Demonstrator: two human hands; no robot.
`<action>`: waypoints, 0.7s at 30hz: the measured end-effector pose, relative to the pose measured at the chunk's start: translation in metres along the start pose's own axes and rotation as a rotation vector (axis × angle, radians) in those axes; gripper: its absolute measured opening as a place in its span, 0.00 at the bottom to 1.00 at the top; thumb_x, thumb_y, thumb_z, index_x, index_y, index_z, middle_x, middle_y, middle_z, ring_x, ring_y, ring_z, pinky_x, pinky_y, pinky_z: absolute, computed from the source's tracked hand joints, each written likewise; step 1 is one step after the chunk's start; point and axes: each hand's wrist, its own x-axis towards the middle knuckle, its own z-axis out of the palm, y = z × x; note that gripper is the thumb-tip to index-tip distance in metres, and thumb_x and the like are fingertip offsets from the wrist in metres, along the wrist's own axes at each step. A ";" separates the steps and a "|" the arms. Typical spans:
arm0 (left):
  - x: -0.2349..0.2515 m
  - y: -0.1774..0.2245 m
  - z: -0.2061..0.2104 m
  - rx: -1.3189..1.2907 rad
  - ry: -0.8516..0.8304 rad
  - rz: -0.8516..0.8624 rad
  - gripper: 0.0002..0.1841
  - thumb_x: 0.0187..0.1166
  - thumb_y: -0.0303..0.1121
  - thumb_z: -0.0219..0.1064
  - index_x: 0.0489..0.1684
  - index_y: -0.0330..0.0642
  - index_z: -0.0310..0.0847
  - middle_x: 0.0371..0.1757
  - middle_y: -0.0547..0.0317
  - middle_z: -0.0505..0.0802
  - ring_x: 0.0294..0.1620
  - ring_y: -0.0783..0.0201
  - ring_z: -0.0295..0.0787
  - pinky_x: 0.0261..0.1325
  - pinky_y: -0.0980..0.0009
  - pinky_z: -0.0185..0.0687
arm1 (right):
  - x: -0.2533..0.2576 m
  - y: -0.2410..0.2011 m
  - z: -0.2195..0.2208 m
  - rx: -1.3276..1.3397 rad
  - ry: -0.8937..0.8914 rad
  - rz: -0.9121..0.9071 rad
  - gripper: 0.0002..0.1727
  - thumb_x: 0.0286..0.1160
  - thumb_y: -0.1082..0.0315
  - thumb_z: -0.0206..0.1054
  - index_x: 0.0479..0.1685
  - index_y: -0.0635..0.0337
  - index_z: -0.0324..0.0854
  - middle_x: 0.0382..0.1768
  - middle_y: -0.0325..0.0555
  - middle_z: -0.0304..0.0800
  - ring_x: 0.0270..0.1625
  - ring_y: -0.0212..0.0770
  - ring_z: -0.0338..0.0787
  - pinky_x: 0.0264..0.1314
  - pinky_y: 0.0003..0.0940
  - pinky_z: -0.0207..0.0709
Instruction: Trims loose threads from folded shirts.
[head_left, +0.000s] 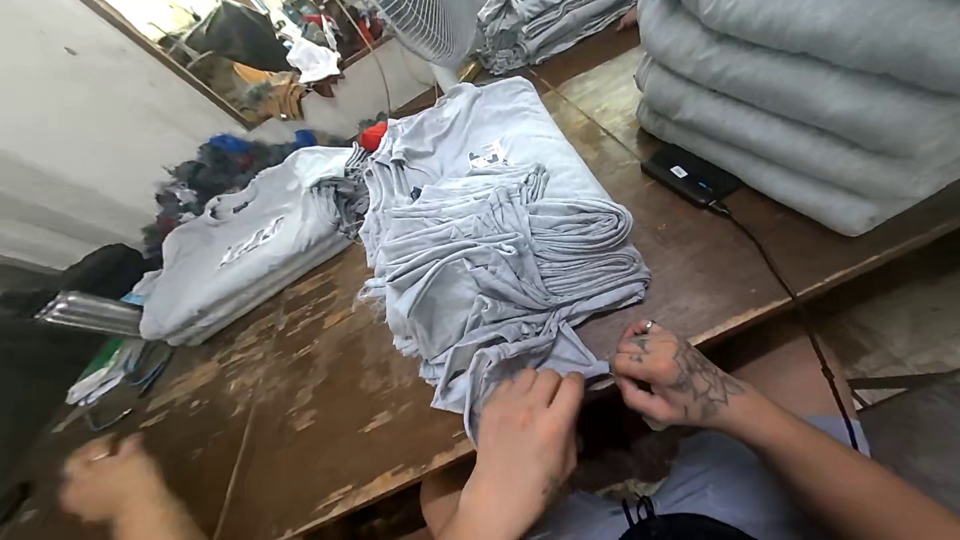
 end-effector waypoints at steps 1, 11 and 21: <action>0.003 0.002 0.002 0.040 -0.002 0.022 0.09 0.71 0.32 0.64 0.43 0.47 0.90 0.31 0.58 0.90 0.31 0.54 0.89 0.27 0.60 0.80 | 0.001 0.000 0.000 -0.001 -0.003 0.004 0.12 0.69 0.66 0.58 0.19 0.55 0.81 0.18 0.44 0.85 0.26 0.43 0.87 0.52 0.43 0.78; -0.004 -0.014 0.016 -0.165 -0.025 -0.189 0.17 0.74 0.41 0.67 0.53 0.40 0.87 0.38 0.54 0.93 0.32 0.56 0.93 0.29 0.55 0.87 | -0.010 -0.011 -0.015 0.183 -0.082 -0.014 0.30 0.89 0.54 0.55 0.10 0.57 0.74 0.11 0.44 0.76 0.20 0.41 0.82 0.75 0.46 0.73; 0.009 -0.087 -0.050 -0.650 0.913 -0.451 0.01 0.83 0.34 0.65 0.42 0.52 0.78 0.25 0.81 0.85 0.21 0.83 0.78 0.24 0.83 0.76 | 0.081 -0.042 0.032 -0.046 -0.293 -0.330 0.12 0.63 0.61 0.79 0.43 0.52 0.90 0.62 0.51 0.91 0.71 0.57 0.86 0.78 0.67 0.70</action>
